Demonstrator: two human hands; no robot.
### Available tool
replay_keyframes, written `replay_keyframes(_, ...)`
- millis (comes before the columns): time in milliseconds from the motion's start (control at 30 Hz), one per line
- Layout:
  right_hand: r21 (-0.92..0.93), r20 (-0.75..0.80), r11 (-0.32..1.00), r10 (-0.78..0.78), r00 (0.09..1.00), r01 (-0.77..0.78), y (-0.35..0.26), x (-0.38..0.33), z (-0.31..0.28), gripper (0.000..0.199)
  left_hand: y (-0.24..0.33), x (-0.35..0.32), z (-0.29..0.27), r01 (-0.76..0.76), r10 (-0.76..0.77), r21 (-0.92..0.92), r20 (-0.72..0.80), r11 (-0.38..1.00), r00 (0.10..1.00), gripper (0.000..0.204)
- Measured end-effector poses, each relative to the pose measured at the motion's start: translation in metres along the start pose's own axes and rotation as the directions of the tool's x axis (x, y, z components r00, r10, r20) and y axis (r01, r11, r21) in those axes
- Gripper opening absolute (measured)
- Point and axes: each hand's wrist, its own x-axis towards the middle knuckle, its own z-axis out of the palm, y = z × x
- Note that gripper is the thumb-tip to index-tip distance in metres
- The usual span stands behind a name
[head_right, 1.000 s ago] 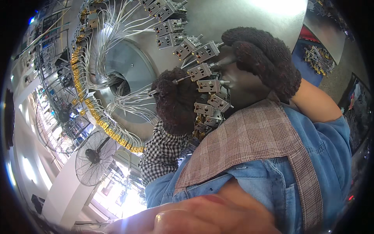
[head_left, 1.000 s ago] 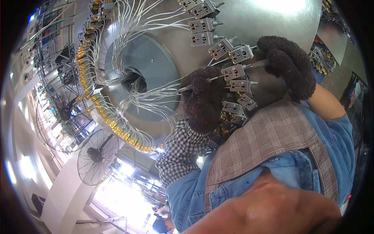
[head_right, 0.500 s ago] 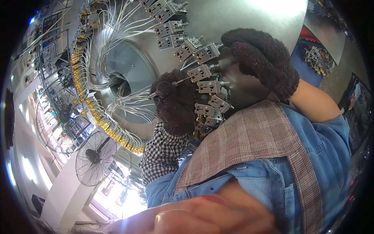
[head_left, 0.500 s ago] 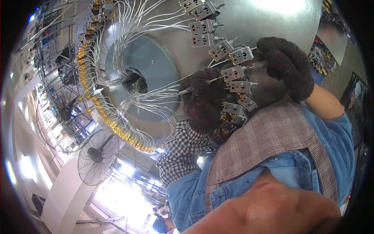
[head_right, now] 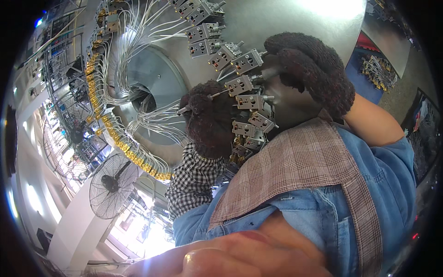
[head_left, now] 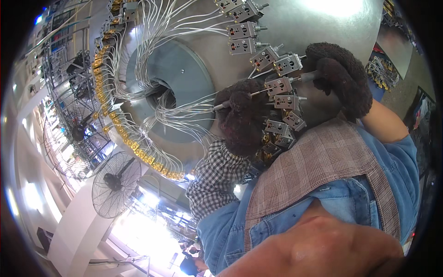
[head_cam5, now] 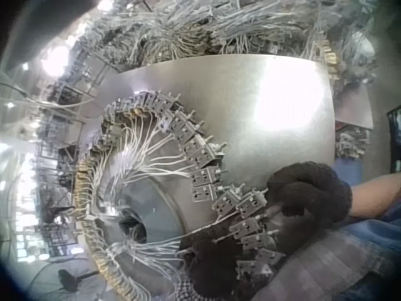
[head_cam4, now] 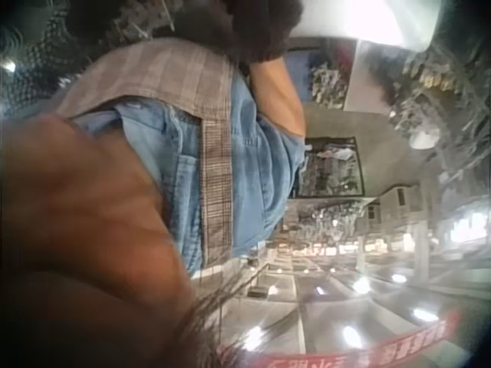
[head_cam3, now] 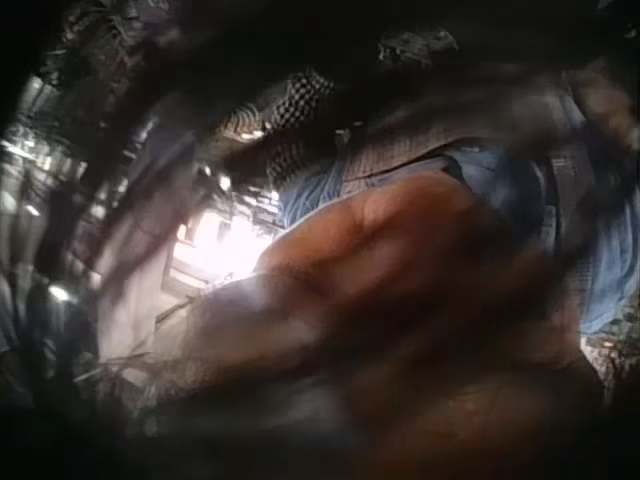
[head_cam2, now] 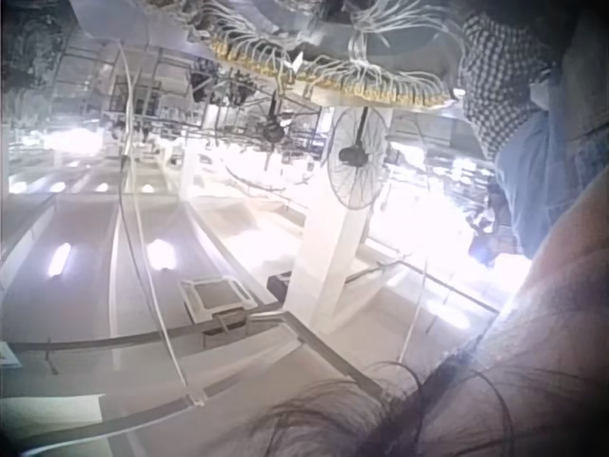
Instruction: Connecting wires and components to the frame of a large circular motor stator.
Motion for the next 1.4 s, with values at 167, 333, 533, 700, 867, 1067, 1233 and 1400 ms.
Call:
replay_keyframes(167, -0.009, 0.012, 0.996, 0.085, 0.996, -0.085, -0.02, 0.0, 0.005, 0.031, -0.001, -0.001, -0.005, -0.012, 0.015, -0.058, 0.066, 0.998, 0.998, 0.033)
replay_keyframes(333, -0.112, 0.072, 0.965, -0.228, 0.971, 0.235, -0.003, 0.001, -0.005, 0.032, 0.0, -0.001, 0.001, 0.027, -0.023, -0.09, 0.04, 0.996, 0.999, 0.036)
replay_keyframes(533, -0.04, 0.038, 0.999, -0.003, 0.999, 0.004, -0.014, 0.0, 0.0, 0.033, 0.003, -0.003, 0.001, 0.064, -0.064, -0.058, -0.004, 0.996, 0.998, 0.034)
replay_keyframes(700, -0.104, 0.095, 0.993, -0.046, 0.994, 0.056, -0.015, 0.002, -0.002, 0.034, 0.001, -0.002, -0.002, 0.009, -0.01, -0.076, -0.016, 0.997, 1.0, 0.033)
replay_keyframes(867, -0.065, 0.064, 0.998, -0.016, 0.998, 0.02, -0.021, 0.002, 0.003, 0.032, -0.004, -0.001, -0.006, -0.074, 0.076, -0.075, 0.026, 0.994, 0.997, 0.022)
replay_keyframes(1067, -0.021, -0.008, 1.0, 0.02, 1.0, -0.02, -0.012, 0.0, 0.006, 0.026, -0.002, -0.003, -0.003, -0.049, 0.049, -0.011, -0.025, 0.999, 0.998, 0.038)
replay_keyframes(1233, -0.008, -0.007, 1.0, 0.011, 1.0, -0.011, -0.002, -0.001, 0.002, 0.027, 0.007, 0.002, 0.0, 0.058, -0.059, 0.027, 0.007, 0.998, 0.998, 0.035)
replay_keyframes(1400, 0.079, 0.04, 0.978, 0.19, 0.981, -0.192, -0.019, 0.0, 0.006, 0.035, 0.008, 0.002, -0.007, 0.105, -0.104, -0.004, 0.038, 0.995, 0.994, 0.019)
